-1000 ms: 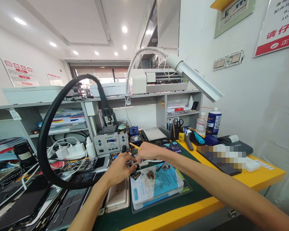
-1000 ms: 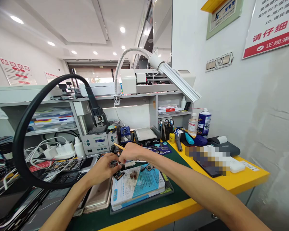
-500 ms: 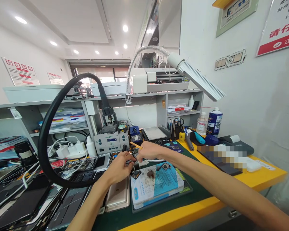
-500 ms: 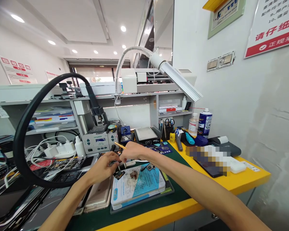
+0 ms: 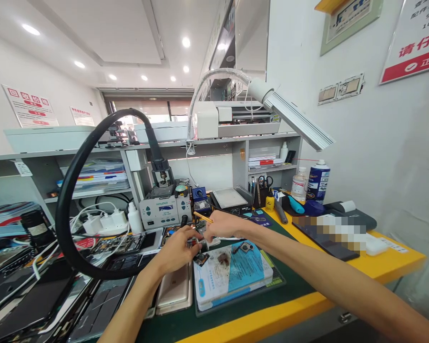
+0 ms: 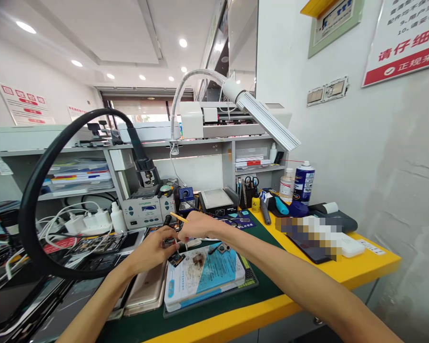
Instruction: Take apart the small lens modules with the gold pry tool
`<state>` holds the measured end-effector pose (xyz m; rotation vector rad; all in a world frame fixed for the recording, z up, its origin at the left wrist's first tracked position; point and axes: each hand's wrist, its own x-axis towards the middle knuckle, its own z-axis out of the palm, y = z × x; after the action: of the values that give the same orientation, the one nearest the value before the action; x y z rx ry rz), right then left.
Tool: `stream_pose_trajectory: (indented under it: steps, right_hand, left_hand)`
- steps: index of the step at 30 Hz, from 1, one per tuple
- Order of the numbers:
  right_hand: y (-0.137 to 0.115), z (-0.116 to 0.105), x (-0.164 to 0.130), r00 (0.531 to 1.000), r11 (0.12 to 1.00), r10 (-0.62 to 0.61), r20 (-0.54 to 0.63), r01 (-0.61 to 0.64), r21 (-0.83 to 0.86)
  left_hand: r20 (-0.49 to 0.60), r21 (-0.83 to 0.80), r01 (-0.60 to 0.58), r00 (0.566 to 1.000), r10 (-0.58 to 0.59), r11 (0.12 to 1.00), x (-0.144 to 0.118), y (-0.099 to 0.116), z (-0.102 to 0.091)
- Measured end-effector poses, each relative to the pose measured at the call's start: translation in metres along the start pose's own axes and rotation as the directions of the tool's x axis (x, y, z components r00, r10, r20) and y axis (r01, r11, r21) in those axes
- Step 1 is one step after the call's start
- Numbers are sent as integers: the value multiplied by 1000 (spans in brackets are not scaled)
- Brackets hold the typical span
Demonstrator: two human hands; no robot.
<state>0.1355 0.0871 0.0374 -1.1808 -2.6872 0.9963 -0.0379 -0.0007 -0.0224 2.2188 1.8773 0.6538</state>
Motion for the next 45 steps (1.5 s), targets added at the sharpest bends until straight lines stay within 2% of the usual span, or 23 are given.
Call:
stream_pose_trajectory:
  steps: [13,29,45]
  right_hand:
    - [0,-1,-5,998,993,-51,-45,55,102]
    - [4,-3,-8,996,989,-91,4,90,119]
    - [9,-3,-5,997,995,-71,-20,73,74]
  left_hand:
    - [-6,-19,-21,1000,20,1000,2,5,-2]
    - [-7,1,-66,998,66,998,2,-2,1]
    - [7,39,-8,1000,8,999,1,1,1]
